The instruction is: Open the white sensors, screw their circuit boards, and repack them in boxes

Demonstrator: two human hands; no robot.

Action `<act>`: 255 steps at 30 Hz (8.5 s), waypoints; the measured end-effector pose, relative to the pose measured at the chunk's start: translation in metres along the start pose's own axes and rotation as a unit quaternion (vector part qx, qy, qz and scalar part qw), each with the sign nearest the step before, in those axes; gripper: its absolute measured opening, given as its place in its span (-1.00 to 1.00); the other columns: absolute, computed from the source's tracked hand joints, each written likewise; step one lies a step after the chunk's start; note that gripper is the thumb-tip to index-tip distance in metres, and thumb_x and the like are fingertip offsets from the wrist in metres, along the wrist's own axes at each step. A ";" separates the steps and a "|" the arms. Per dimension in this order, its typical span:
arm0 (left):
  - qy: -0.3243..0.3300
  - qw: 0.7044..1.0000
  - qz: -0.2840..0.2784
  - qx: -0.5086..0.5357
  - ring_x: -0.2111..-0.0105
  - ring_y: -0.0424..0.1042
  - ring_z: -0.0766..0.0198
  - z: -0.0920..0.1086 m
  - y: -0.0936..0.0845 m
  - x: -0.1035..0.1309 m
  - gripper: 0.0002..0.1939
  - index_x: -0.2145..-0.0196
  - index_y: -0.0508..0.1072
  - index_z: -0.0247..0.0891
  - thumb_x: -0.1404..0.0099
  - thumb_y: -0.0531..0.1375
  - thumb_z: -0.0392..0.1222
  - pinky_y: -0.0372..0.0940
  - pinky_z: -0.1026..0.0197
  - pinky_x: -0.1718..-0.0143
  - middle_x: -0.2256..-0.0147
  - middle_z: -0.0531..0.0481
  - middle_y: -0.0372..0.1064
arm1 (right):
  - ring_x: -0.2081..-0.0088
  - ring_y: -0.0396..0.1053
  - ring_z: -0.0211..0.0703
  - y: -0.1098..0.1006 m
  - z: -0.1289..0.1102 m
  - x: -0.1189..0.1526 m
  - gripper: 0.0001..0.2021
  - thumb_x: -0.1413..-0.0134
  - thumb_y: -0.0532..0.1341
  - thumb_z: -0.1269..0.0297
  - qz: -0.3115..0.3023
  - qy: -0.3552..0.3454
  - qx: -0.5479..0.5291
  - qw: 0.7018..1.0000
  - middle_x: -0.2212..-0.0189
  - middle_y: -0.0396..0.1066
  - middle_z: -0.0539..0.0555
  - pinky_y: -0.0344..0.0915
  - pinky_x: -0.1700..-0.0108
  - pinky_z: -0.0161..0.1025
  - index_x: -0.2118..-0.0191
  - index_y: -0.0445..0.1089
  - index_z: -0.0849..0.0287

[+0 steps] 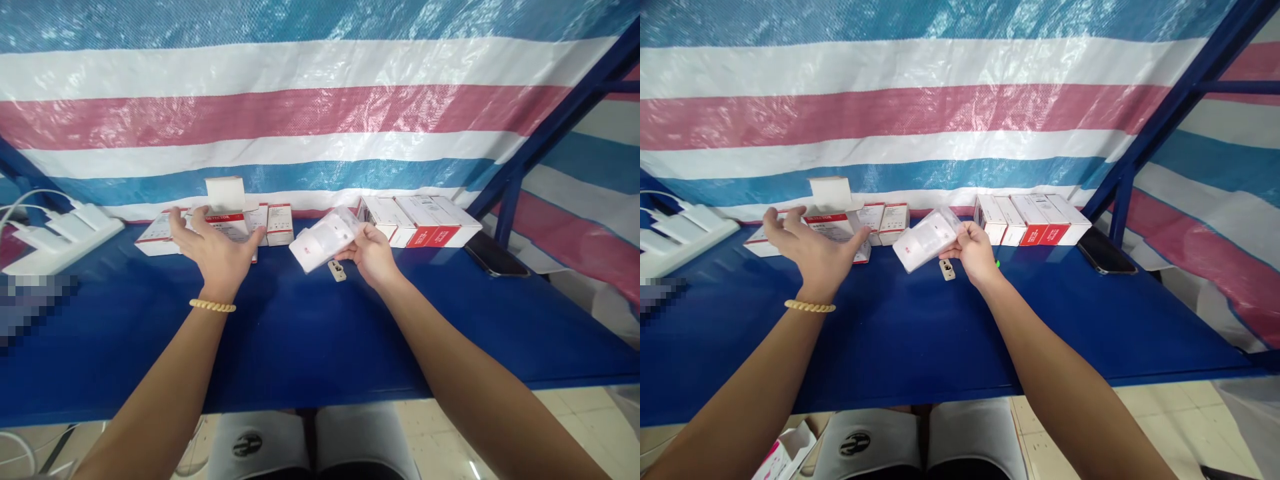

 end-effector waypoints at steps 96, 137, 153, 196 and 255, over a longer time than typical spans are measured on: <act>-0.256 0.680 -0.349 0.591 0.24 0.54 0.10 0.043 0.043 0.049 -0.52 0.16 0.53 -0.33 -0.07 0.43 0.05 0.40 0.10 0.20 0.24 -0.13 0.57 | 0.44 0.46 -0.27 0.037 0.020 0.028 -0.51 0.20 0.41 -0.16 -0.117 0.076 0.026 0.990 0.45 0.43 -0.05 0.48 0.49 -0.31 0.34 0.37 0.16; 0.077 0.893 -0.317 0.309 -0.05 0.38 -0.09 0.059 0.018 0.048 -0.24 -0.16 0.23 -0.28 -0.08 0.38 0.01 0.27 -0.08 -0.08 -0.06 -0.24 0.36 | 0.23 0.51 0.07 0.036 -0.001 0.039 -0.50 0.24 0.47 0.25 -0.207 -0.141 0.333 0.909 0.26 0.55 0.09 0.41 0.19 -0.04 0.08 0.42 0.10; 0.253 0.932 -0.227 0.123 0.01 0.44 -0.10 0.036 0.018 0.029 -0.37 -0.11 0.37 -0.26 -0.04 0.28 -0.19 0.26 -0.05 -0.04 -0.01 -0.21 0.47 | 0.59 0.34 -0.32 0.001 -0.021 0.010 -0.71 0.08 0.40 0.05 -0.051 -0.108 0.206 0.971 0.62 0.44 -0.01 0.28 0.52 -0.34 0.51 0.43 0.18; 0.203 0.968 -0.093 0.115 0.00 0.37 -0.13 0.050 0.028 0.047 -0.38 -0.08 0.29 -0.34 -0.22 0.27 0.13 0.22 -0.12 -0.06 0.02 -0.31 0.39 | 0.45 0.43 -0.25 0.043 0.019 0.030 -0.14 0.28 0.45 -0.13 -0.063 -0.049 0.084 0.993 0.30 0.44 -0.05 0.35 0.58 -0.34 -0.06 -0.03 -0.02; 0.104 0.910 -0.196 0.351 0.04 0.50 0.06 0.037 0.030 0.049 -0.34 -0.07 0.31 -0.27 -0.04 0.42 -0.13 0.42 0.00 0.00 0.02 -0.20 0.46 | 0.45 0.51 -0.17 0.035 0.014 0.025 -0.22 0.28 0.50 0.08 -0.076 0.060 -0.020 0.995 0.45 0.49 -0.12 0.48 0.42 -0.20 -0.05 0.07 -0.01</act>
Point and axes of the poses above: each hand's wrist, its own x-axis away from the middle knuckle, its own y-axis out of the palm, z = x × y, the point moved 3 cm from there along -x, towards the middle knuckle
